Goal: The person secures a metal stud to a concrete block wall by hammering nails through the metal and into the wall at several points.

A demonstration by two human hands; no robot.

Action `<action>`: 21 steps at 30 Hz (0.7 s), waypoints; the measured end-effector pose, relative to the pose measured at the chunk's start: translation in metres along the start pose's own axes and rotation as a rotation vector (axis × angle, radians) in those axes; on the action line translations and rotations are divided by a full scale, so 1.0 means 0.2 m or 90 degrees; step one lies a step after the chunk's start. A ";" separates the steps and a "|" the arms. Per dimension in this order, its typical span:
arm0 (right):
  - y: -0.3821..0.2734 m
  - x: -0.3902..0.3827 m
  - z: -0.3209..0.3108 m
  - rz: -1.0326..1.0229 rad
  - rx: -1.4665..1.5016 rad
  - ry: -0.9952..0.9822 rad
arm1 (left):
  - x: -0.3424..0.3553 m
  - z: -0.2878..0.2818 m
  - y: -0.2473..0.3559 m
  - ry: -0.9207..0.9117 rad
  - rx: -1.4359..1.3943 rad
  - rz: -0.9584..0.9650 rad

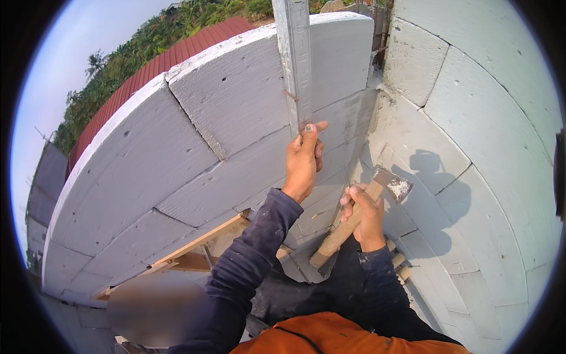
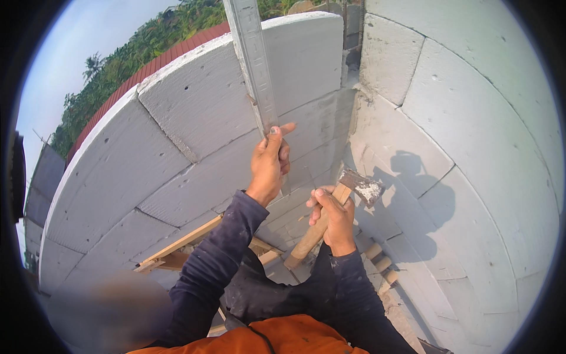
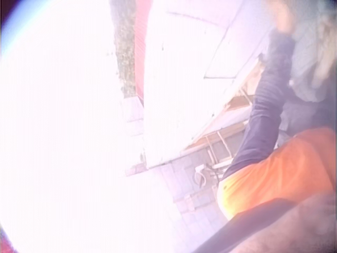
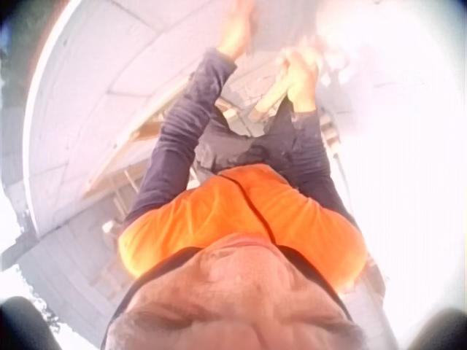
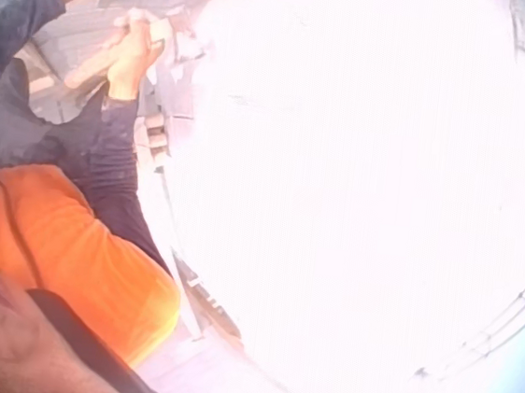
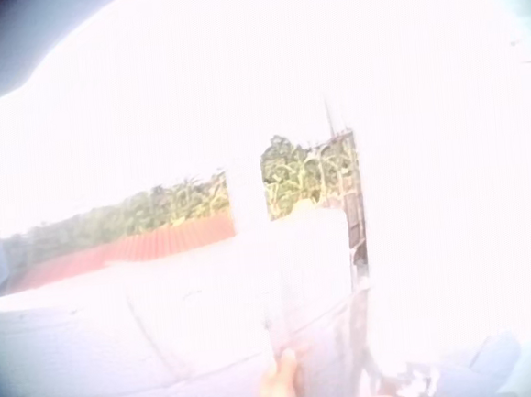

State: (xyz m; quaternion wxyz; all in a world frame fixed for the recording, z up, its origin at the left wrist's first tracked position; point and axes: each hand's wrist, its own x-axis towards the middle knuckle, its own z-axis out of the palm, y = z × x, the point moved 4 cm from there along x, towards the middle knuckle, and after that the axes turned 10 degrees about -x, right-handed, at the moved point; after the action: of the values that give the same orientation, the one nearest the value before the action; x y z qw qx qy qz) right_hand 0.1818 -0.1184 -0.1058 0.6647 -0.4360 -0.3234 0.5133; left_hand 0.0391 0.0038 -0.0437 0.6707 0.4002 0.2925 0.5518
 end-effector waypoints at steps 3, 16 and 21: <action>-0.01 0.07 0.02 0.014 0.035 -0.010 | -0.01 -0.03 0.04 -0.048 0.105 0.008; 0.05 0.42 0.20 0.011 -0.067 -0.028 | 0.02 -0.06 0.04 -0.112 0.206 0.132; 0.21 0.46 0.28 -0.004 -0.033 -0.020 | 0.01 -0.06 0.06 -0.105 0.228 0.125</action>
State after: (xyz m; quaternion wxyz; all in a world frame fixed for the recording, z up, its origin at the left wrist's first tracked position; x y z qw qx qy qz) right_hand 0.1401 -0.0118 -0.1229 0.6497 -0.4436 -0.3483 0.5098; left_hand 0.0243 0.0091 -0.0391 0.5536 0.5832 0.2892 0.5194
